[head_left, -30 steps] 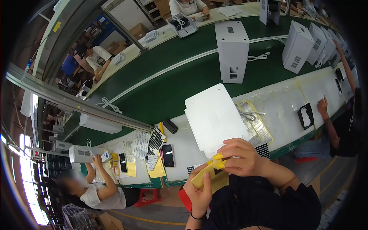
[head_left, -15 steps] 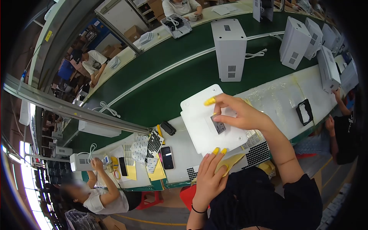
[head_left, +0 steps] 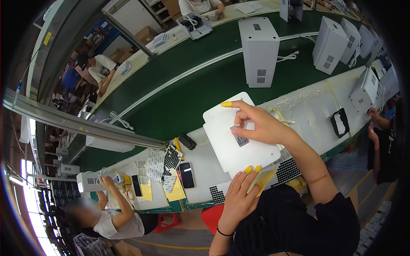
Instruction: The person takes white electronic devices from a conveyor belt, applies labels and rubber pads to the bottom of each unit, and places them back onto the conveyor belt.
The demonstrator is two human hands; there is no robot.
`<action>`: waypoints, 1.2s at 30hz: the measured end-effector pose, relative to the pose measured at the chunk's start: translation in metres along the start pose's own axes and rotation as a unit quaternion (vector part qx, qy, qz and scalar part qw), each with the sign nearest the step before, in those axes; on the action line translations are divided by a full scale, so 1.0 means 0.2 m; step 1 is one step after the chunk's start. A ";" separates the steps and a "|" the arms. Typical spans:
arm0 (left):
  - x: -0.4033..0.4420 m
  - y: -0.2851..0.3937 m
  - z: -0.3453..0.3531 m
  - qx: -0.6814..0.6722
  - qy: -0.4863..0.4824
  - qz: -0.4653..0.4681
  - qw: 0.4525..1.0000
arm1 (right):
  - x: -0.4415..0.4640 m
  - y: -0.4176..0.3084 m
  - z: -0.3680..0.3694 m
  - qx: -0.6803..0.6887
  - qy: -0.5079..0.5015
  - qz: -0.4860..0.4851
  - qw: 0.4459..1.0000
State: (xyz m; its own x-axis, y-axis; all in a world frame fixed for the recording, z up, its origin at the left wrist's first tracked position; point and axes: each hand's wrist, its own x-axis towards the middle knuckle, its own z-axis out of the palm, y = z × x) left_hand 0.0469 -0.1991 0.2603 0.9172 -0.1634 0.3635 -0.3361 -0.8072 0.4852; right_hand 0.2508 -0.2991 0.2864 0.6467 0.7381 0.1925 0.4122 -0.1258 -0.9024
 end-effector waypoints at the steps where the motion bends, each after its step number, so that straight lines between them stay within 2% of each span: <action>1: 0.00 0.00 0.00 0.002 -0.002 0.001 1.000 | 0.00 0.00 0.00 -0.002 0.000 0.000 1.000; 36: -0.02 -0.03 0.02 0.010 -0.024 0.011 1.000 | 0.00 0.02 0.01 -0.054 0.003 -0.017 0.998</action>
State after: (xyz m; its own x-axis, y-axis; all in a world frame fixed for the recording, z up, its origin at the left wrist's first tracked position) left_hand 0.0461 -0.1964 0.2539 0.9188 -0.2080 0.3356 -0.3529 -0.8137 0.4619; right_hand 0.2503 -0.2987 0.2827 0.6353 0.7388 0.2249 0.5008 -0.1725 -0.8482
